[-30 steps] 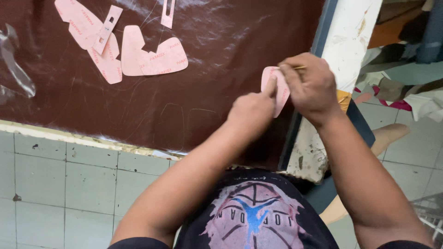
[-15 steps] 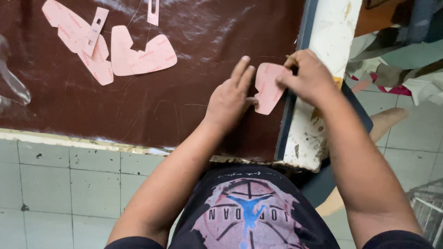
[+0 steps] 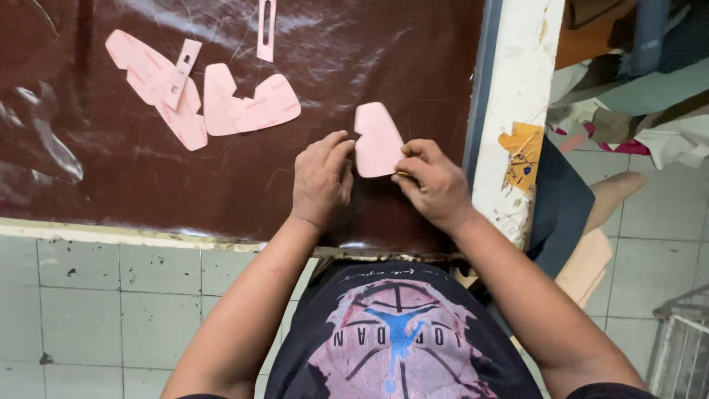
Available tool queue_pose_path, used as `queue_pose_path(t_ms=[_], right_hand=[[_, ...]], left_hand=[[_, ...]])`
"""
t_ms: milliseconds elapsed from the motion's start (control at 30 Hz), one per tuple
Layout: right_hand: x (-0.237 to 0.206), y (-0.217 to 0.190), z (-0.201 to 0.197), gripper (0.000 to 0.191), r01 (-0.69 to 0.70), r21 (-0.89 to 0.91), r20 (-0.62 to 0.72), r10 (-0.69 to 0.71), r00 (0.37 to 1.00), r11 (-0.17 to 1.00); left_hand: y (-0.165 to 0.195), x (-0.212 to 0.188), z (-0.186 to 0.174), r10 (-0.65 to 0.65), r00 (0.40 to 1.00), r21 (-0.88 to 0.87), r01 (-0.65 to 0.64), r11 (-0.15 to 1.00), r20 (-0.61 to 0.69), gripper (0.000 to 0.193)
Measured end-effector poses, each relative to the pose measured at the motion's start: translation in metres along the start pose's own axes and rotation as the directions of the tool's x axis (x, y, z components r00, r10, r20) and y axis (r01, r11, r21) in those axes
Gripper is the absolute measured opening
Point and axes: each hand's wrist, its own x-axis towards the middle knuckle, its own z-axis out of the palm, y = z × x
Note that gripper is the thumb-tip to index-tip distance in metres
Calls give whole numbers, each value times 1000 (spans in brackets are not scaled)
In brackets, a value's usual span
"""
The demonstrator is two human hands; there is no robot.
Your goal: The person places pink shoe-pattern pieces on a brown work surface and uses a small pointed tool to trace their outlines. The person handles several pattern pieces one at a time, repositioning them and tracing each outline before moving to the next piece.
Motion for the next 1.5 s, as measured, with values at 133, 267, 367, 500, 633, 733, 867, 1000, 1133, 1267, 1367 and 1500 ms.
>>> queue_pose_path(t_ms=[133,267,367,500,633,733,867,1000,1133,1267,1367,1500], right_hand=[[-9,-1,6,20,-129,-91,-40,126,991,987],[-17,8,-4,31,-191,-112,16,194,981,975],[-23,10,-5,32,-227,-113,6,229,973,967],[-24,9,0,32,-277,-118,-40,274,961,954],[-24,7,0,32,-270,-113,-57,265,963,956],[-24,6,0,32,-250,-121,-55,245,968,961],[-26,10,5,31,-167,-215,-68,156,985,962],[-31,14,13,32,-43,-304,-95,15,995,952],[-35,14,18,31,-29,-315,-117,-8,993,949],[-33,12,15,31,-28,-319,-122,-11,993,947],[-31,9,17,31,-102,-318,-130,64,990,943],[-28,4,22,28,-123,-335,-183,64,981,934]], left_hand=[[-8,8,-1,114,982,110,-131,985,151,49],[-8,19,2,74,969,141,-110,984,234,52],[-7,29,5,107,946,124,-151,981,306,56],[-10,39,9,91,937,78,-124,989,336,66],[-16,35,11,133,949,81,-162,983,286,54],[-20,32,12,155,949,101,-189,977,273,51],[-25,32,14,179,944,139,-224,965,277,52],[-29,31,16,186,942,140,-232,963,281,53],[-32,29,16,195,937,147,-244,958,289,54],[-31,33,17,200,932,170,-259,951,303,54],[-29,34,18,187,934,161,-244,956,303,53],[-29,34,19,192,934,173,-252,952,301,54]])
